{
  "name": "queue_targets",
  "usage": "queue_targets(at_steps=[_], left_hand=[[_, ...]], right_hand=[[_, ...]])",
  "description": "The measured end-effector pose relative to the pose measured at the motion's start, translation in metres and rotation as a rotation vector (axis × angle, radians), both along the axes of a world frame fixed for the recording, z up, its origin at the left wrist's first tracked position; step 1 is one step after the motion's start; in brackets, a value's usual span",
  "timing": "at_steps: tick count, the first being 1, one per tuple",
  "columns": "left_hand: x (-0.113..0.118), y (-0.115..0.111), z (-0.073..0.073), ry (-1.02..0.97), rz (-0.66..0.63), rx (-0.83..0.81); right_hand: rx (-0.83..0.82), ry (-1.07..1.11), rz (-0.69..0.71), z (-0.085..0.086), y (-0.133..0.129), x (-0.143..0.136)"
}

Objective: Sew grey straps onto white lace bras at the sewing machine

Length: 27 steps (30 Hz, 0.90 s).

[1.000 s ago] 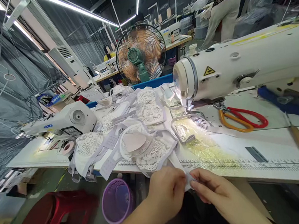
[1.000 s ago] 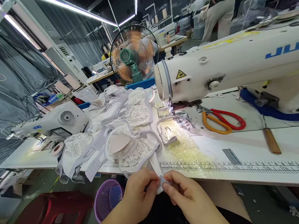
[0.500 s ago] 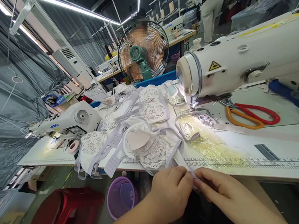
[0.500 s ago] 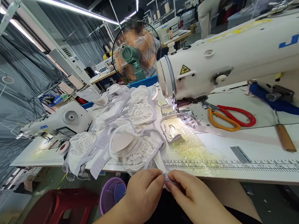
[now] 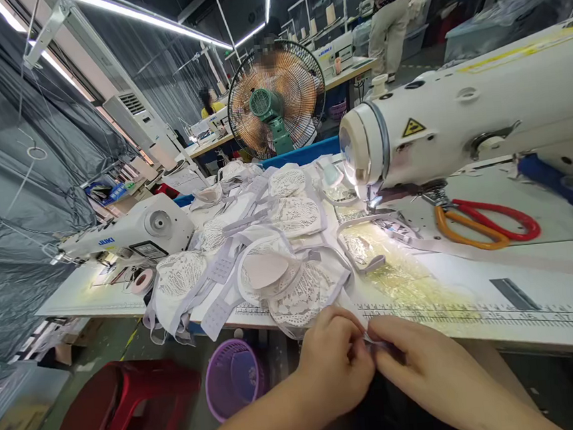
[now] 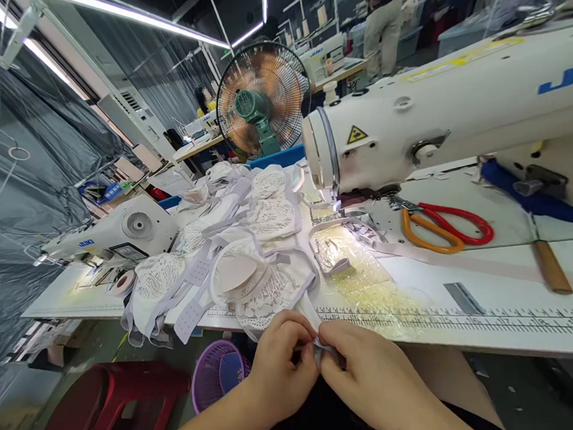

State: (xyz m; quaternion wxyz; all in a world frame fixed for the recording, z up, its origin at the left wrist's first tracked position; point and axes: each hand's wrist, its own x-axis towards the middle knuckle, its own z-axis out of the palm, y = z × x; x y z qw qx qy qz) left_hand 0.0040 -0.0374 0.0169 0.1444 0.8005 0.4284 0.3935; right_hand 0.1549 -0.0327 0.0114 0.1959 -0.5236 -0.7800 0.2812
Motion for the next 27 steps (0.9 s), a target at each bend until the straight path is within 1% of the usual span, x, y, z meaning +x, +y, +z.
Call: queue_targets(at_steps=[3,6,8,9,10,11,13,14,15,17,19,20,22,23,24,25,27], left_hand=[[-0.002,0.001,0.005,-0.109,-0.020,-0.155],[-0.004,-0.001,0.010,-0.120,-0.063,-0.179],[-0.005,-0.004,0.012,-0.146,-0.092,-0.156],[-0.006,-0.006,0.012,-0.186,-0.102,-0.165],[-0.006,-0.007,0.012,-0.246,-0.106,-0.215],[-0.006,-0.007,0.011,-0.325,-0.098,-0.302],[-0.007,-0.006,0.008,-0.476,-0.057,-0.528],[-0.007,-0.004,0.007,-0.520,-0.032,-0.631],[-0.007,-0.002,0.006,-0.534,-0.012,-0.717],[-0.007,0.002,0.004,-0.494,-0.005,-0.855],[-0.007,0.004,0.003,-0.437,-0.049,-1.017],[-0.006,0.004,0.003,-0.430,-0.094,-1.106],[-0.004,0.003,0.001,-0.483,-0.200,-1.260],[-0.002,0.002,0.000,-0.552,-0.236,-1.305],[-0.001,0.001,-0.001,-0.643,-0.246,-1.321],[0.001,0.000,-0.003,-0.742,-0.228,-1.308],[0.004,-0.001,-0.005,-0.908,-0.153,-1.216]], right_hand=[[-0.022,0.058,0.033,0.002,0.000,0.003],[-0.025,0.178,0.074,0.002,0.000,0.009],[0.017,0.251,0.090,0.000,0.000,0.013],[0.059,0.289,0.087,-0.001,0.000,0.015],[0.120,0.329,0.076,-0.003,0.001,0.016],[0.191,0.366,0.062,-0.005,0.001,0.018],[0.346,0.426,0.027,-0.010,0.000,0.019],[0.414,0.443,0.014,-0.012,-0.001,0.020],[0.473,0.455,0.011,-0.014,-0.002,0.020],[0.548,0.484,0.001,-0.019,-0.005,0.020],[0.581,0.500,-0.015,-0.023,-0.007,0.022],[0.586,0.492,-0.011,-0.025,-0.007,0.023],[0.586,0.450,0.021,-0.029,-0.008,0.024],[0.587,0.436,0.035,-0.030,-0.009,0.025],[0.587,0.436,0.036,-0.032,-0.009,0.025],[0.586,0.447,0.023,-0.033,-0.009,0.025],[0.586,0.454,0.006,-0.035,-0.010,0.026]])
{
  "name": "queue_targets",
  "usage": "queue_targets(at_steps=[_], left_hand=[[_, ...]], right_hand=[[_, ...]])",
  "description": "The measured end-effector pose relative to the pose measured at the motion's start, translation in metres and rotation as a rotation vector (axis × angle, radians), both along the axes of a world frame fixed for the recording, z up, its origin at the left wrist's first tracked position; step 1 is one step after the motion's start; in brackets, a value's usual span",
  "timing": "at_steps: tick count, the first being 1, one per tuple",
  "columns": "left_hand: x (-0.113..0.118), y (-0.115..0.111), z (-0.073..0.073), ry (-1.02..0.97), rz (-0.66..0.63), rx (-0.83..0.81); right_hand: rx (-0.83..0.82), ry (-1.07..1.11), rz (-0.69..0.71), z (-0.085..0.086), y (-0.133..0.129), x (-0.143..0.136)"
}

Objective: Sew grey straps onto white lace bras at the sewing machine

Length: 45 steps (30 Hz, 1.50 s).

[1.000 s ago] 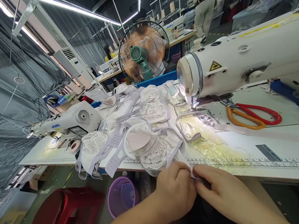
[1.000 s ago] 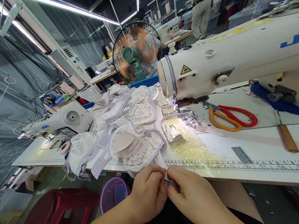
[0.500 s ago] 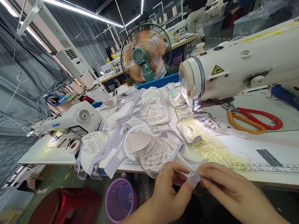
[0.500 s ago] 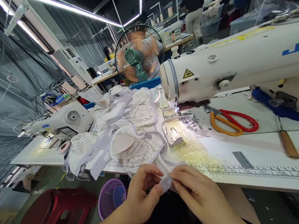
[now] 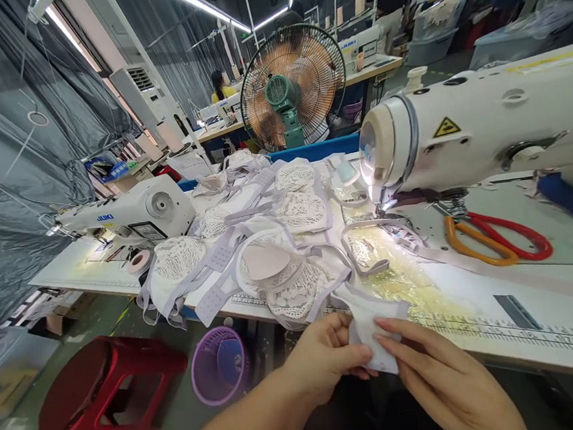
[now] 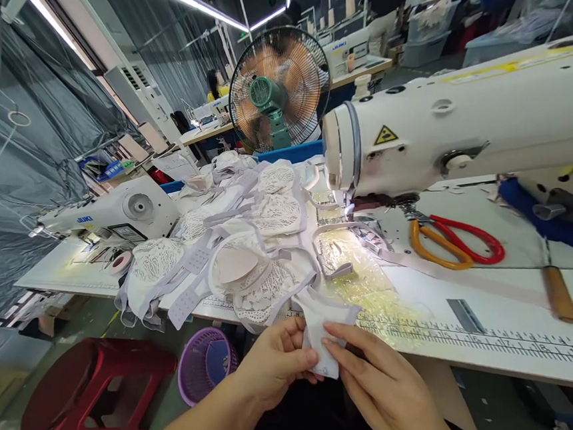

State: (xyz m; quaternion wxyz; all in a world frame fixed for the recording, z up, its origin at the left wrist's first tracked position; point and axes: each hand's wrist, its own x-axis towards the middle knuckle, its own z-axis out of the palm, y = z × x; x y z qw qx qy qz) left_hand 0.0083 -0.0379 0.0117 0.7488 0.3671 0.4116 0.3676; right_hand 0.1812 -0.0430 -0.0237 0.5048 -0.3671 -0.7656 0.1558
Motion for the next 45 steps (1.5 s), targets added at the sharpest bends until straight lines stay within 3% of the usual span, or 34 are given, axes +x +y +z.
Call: queue_targets(at_steps=[4,7,9,12,16,19,23,30,38,41,43,45], left_hand=[[0.005,0.001,-0.002,-0.020,0.145,0.140],[0.008,0.003,-0.004,0.040,0.158,0.212],[0.009,0.004,-0.007,0.106,0.159,0.268],[0.009,0.005,-0.010,0.281,0.173,0.443],[0.007,0.009,-0.012,0.592,0.199,0.744],[0.007,0.013,-0.013,0.677,0.203,0.836],[0.010,0.015,-0.014,0.626,0.195,0.814],[0.013,0.014,-0.015,0.627,0.204,0.772],[0.012,0.015,-0.014,0.629,0.209,0.861],[0.012,0.015,-0.014,0.660,0.223,0.816],[0.012,0.015,-0.014,0.683,0.228,0.796],[0.013,0.015,-0.014,0.685,0.234,0.803]], right_hand=[[-0.149,0.027,-0.138,0.001,-0.005,0.006],[-0.534,0.183,-0.307,0.007,-0.010,0.007],[-0.749,0.278,-0.269,0.011,-0.011,0.002],[-0.867,0.321,-0.093,0.016,-0.008,-0.006],[-0.876,0.160,-0.054,0.023,0.005,-0.008],[-0.838,-0.010,-0.051,0.028,0.012,-0.006],[-0.817,-0.027,-0.118,0.028,0.017,-0.007],[-0.989,0.059,-0.031,0.017,0.015,-0.009],[-0.979,0.016,-0.024,0.016,0.017,-0.001],[-0.903,-0.019,-0.114,0.010,0.014,0.011],[-0.780,-0.064,-0.228,0.009,0.008,0.017],[-0.664,-0.134,-0.249,0.010,0.001,0.018]])
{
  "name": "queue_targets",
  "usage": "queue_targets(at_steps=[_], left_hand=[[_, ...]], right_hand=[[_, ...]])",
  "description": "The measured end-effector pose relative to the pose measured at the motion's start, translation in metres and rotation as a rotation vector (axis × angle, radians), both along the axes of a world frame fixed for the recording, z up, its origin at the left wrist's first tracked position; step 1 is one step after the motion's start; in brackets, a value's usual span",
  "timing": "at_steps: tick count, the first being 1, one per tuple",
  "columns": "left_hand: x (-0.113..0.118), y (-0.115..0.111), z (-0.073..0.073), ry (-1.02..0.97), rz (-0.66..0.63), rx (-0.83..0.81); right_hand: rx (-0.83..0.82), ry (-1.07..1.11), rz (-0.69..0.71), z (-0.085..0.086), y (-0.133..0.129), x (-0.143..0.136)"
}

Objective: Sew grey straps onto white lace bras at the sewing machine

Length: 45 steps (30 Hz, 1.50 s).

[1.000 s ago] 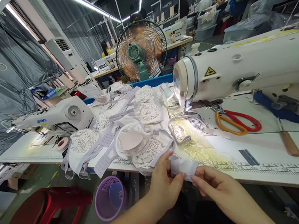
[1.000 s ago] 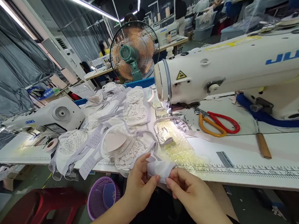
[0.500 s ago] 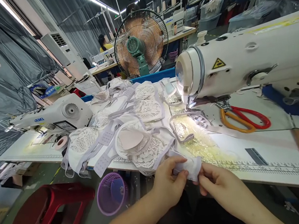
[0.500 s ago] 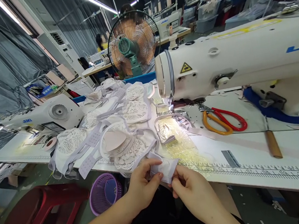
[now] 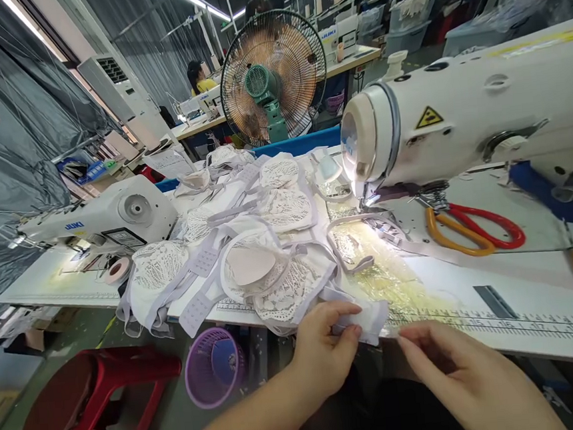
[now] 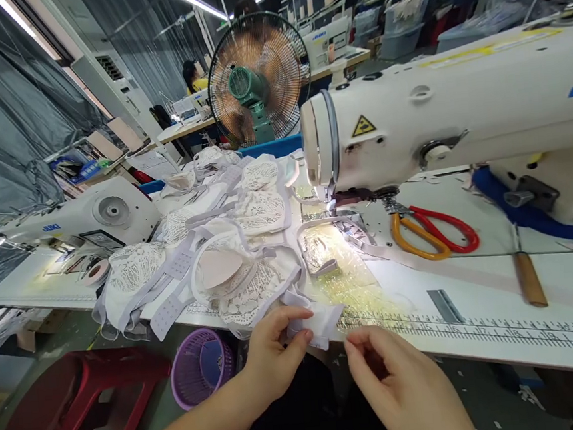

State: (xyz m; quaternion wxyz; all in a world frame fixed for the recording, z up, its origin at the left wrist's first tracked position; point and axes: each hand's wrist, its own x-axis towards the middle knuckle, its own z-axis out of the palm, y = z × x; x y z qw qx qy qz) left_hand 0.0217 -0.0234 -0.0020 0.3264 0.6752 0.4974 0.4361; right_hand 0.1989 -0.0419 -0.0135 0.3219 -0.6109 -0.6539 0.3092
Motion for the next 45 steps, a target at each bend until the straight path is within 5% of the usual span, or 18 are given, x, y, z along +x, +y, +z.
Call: queue_targets(at_steps=[4,12,19,24,30,36,38,40,43,45], left_hand=[[0.003,-0.003,0.001,-0.004,-0.004,0.021],[0.003,-0.006,0.002,-0.054,0.006,-0.007],[0.002,0.006,-0.003,-0.035,0.068,-0.099],[0.004,0.015,-0.007,0.051,0.019,-0.109],[0.007,0.028,-0.003,0.563,-0.193,0.178],[0.010,0.036,0.012,1.010,-0.057,0.468],[0.009,0.042,0.018,1.028,-0.151,0.657],[0.007,0.051,0.025,1.033,-0.432,0.779],[0.003,0.066,0.030,1.067,-0.786,0.709],[-0.001,0.071,0.030,1.088,-0.808,0.655]], right_hand=[[0.097,-0.077,0.091,0.007,-0.006,-0.011],[0.196,-0.251,0.014,0.013,-0.004,-0.024],[0.173,-0.347,-0.136,0.005,-0.005,0.014],[0.138,-0.304,-0.045,-0.003,0.002,0.040],[0.424,-0.656,-0.211,-0.010,0.027,0.074],[0.396,-0.776,-0.177,-0.020,0.036,0.093],[0.335,-0.710,-0.169,-0.026,0.039,0.096],[0.264,-0.638,-0.155,-0.030,0.043,0.100],[0.211,-0.560,-0.128,-0.026,0.051,0.104],[0.152,-0.506,-0.109,-0.017,0.054,0.105]])
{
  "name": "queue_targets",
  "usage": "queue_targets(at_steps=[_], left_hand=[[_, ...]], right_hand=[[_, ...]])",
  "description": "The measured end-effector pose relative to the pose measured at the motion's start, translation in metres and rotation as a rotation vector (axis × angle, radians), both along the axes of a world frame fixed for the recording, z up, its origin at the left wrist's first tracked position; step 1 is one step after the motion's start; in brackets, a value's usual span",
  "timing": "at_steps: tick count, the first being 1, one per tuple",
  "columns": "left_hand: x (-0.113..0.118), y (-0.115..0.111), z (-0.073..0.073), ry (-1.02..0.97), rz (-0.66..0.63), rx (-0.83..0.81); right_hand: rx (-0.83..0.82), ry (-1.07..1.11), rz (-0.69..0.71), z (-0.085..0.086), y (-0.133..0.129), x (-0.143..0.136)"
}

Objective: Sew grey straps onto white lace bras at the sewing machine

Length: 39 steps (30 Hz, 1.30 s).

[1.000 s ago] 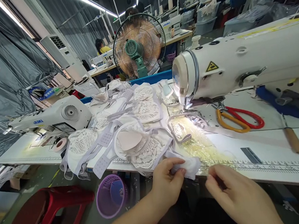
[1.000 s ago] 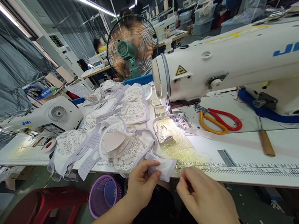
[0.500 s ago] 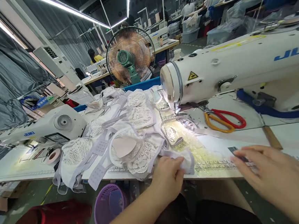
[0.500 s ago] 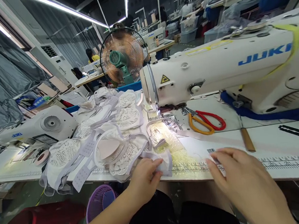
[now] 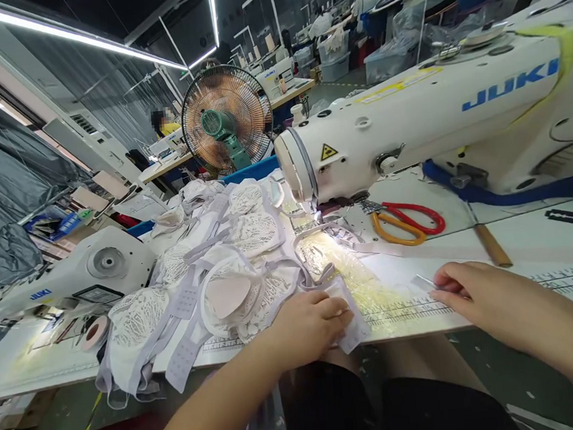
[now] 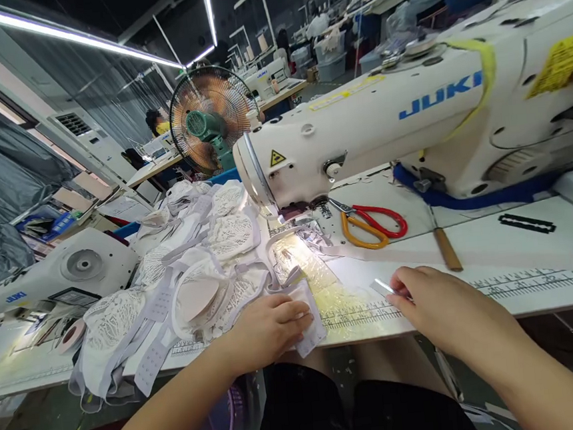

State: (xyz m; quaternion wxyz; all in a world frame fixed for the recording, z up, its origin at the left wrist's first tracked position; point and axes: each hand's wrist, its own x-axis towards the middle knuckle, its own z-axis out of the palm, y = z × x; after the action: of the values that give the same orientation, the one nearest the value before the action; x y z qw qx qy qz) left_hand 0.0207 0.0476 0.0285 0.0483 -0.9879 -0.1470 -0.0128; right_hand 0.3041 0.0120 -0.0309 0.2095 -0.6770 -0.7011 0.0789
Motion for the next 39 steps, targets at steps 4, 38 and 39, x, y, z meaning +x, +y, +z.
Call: queue_targets(at_steps=[4,38,39], left_hand=[[-0.008,-0.007,-0.005,-0.008,0.104,0.044],[-0.005,-0.029,-0.022,-0.263,0.157,-0.046],[-0.005,-0.029,-0.021,-0.261,0.157,-0.047]], right_hand=[[-0.109,0.051,-0.047,0.017,-0.002,-0.008],[0.138,0.172,0.225,0.018,-0.035,-0.091],[0.134,0.188,0.229,0.019,-0.035,-0.090]])
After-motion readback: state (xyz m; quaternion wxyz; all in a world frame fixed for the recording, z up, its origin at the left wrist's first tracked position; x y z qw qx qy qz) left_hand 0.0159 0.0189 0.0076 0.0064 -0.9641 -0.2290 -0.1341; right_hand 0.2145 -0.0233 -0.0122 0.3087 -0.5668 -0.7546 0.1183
